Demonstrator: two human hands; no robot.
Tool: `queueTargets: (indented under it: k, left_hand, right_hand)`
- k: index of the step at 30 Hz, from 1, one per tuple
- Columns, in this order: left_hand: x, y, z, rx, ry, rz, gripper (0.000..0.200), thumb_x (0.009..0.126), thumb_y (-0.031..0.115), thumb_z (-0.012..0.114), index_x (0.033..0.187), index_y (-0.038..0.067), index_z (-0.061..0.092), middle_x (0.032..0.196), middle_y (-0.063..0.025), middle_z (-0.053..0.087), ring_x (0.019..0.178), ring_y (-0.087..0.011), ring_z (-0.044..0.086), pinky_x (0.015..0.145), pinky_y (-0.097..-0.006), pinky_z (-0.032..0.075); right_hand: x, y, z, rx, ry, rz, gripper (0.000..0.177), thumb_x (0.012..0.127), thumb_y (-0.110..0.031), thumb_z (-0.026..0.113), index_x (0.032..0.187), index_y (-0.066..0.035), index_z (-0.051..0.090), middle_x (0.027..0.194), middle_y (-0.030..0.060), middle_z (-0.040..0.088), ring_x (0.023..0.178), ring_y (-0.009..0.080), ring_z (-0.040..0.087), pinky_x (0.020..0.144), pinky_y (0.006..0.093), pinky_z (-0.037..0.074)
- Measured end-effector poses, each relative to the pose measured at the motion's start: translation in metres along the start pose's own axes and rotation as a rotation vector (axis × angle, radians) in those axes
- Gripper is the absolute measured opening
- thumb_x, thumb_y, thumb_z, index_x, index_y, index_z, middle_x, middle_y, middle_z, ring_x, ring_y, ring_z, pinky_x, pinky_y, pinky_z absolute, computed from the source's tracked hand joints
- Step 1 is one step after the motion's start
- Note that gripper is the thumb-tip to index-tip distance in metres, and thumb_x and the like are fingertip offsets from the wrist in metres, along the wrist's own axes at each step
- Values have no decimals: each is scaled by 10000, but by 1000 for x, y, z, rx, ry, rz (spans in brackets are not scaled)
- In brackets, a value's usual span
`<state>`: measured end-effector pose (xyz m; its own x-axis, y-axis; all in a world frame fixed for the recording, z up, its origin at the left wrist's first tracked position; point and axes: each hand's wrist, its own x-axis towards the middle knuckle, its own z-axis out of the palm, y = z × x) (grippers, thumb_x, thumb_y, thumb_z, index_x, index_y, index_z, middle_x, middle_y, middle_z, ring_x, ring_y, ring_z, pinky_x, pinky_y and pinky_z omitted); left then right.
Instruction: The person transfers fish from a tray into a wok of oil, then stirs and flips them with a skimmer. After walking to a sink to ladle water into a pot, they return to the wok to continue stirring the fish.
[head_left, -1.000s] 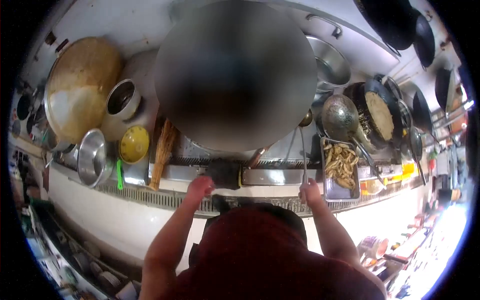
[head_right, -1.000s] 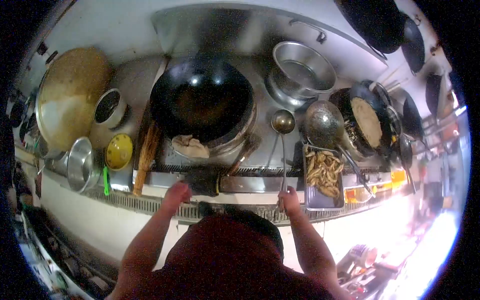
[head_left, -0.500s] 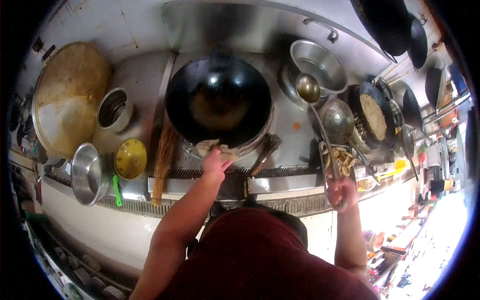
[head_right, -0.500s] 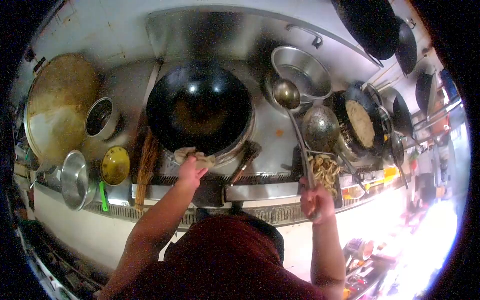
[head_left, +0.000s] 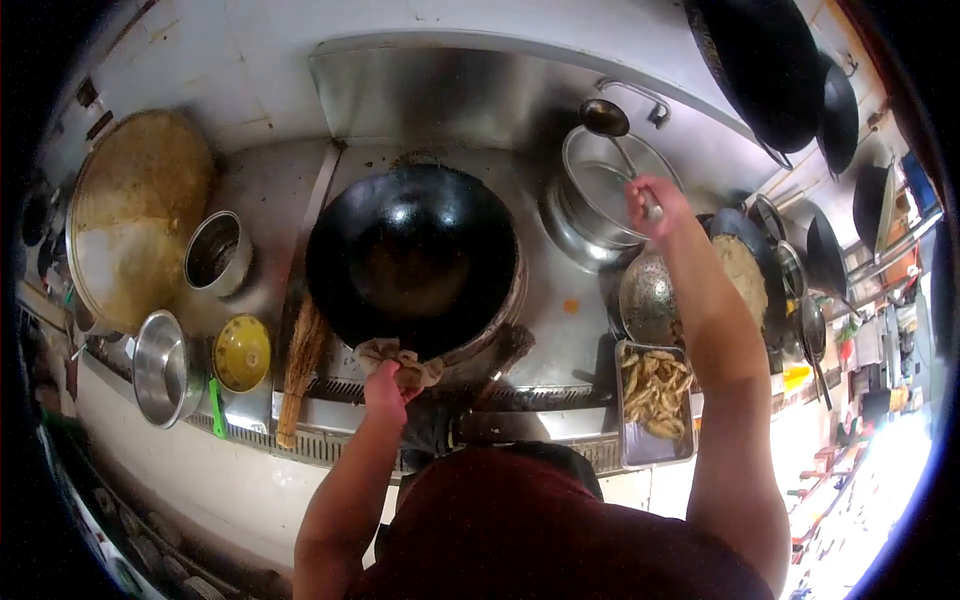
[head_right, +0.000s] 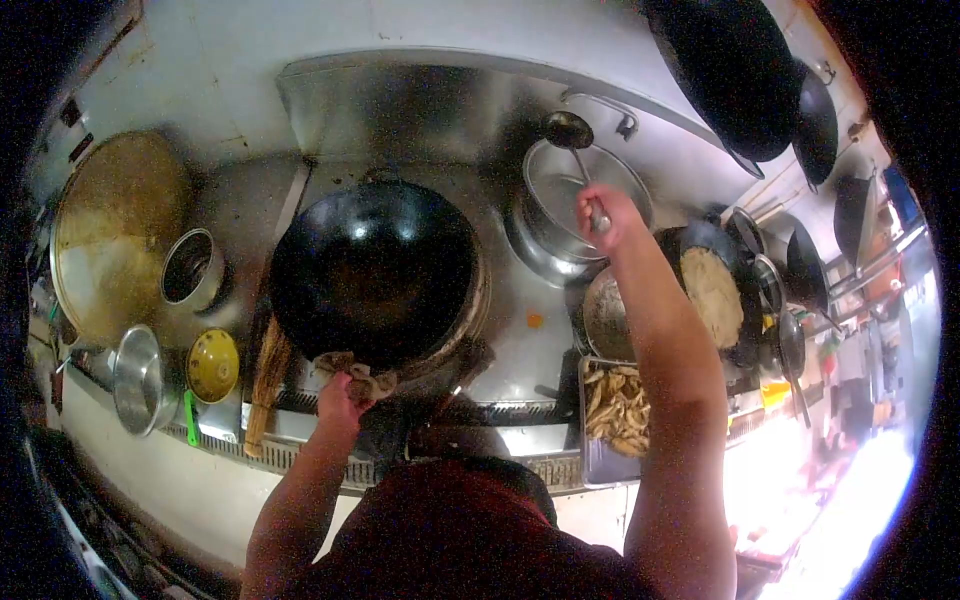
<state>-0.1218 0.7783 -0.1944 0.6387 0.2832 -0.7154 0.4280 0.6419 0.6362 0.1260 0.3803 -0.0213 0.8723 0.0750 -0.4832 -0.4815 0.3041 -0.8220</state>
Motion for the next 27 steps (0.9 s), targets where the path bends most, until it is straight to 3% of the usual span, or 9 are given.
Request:
queueTargets:
  k: [6,9,11,14,18,21,23,24,27]
  left_hand:
    - [4,-7,-5,-22,-22,50,276,791,191,516,970,-19,518,851,-130,601,673,-254,605,536,-370,524]
    - [11,-12,-7,-50,-2,69,270,795,192,511,968,-15,521,857,-123,600,698,-247,608,547,-362,526]
    - [11,-12,-8,-35,-26,72,264,796,190,506,969,-9,524,863,-116,599,712,-242,608,556,-360,525]
    - [5,-8,-6,0,-44,81,252,796,185,500,964,0,531,870,-106,599,734,-233,607,569,-357,523]
    - [6,-7,-7,20,-83,78,243,794,186,496,956,11,540,862,-96,605,732,-225,608,572,-353,518]
    - [2,-5,-5,22,-78,80,241,793,194,494,951,19,543,858,-93,609,729,-221,609,561,-346,516]
    - [9,-8,-13,39,-104,57,256,805,211,495,985,31,524,904,-93,592,795,-240,594,610,-387,506]
    - [10,-8,-14,54,-129,39,273,818,228,497,1018,43,505,950,-94,576,861,-260,580,659,-429,497]
    - [10,-6,-14,68,-137,35,270,817,226,494,1018,46,506,942,-97,573,860,-262,582,641,-426,497]
  right_hand:
    - [37,-30,-5,92,-24,105,172,755,-133,505,592,-89,475,506,-9,466,439,85,457,353,185,349]
    - [28,-32,-4,76,17,53,173,756,-119,506,589,-89,472,518,-12,469,428,80,435,363,184,349]
    - [19,-26,-13,67,-133,-57,133,750,-101,513,622,-74,489,527,-11,471,430,71,432,368,180,350]
    - [-11,-22,-23,64,-164,-41,89,761,-105,498,751,-17,508,548,-7,482,424,65,453,348,184,351]
    - [-79,-10,-25,170,-46,-28,77,742,-95,517,775,-27,524,536,-6,482,432,69,449,375,182,359]
    - [-117,5,-48,242,-33,44,127,744,-104,510,834,-17,525,559,-4,497,422,71,448,380,198,366]
    - [-133,16,-64,291,-79,42,260,768,-112,489,981,34,521,625,35,523,426,100,430,352,203,341]
    - [-140,20,-67,291,-77,40,260,768,-112,489,981,34,521,625,35,523,426,100,430,352,203,341]
    - [-154,23,-65,300,-91,33,268,768,-118,502,993,23,533,621,26,518,438,96,430,354,210,328]
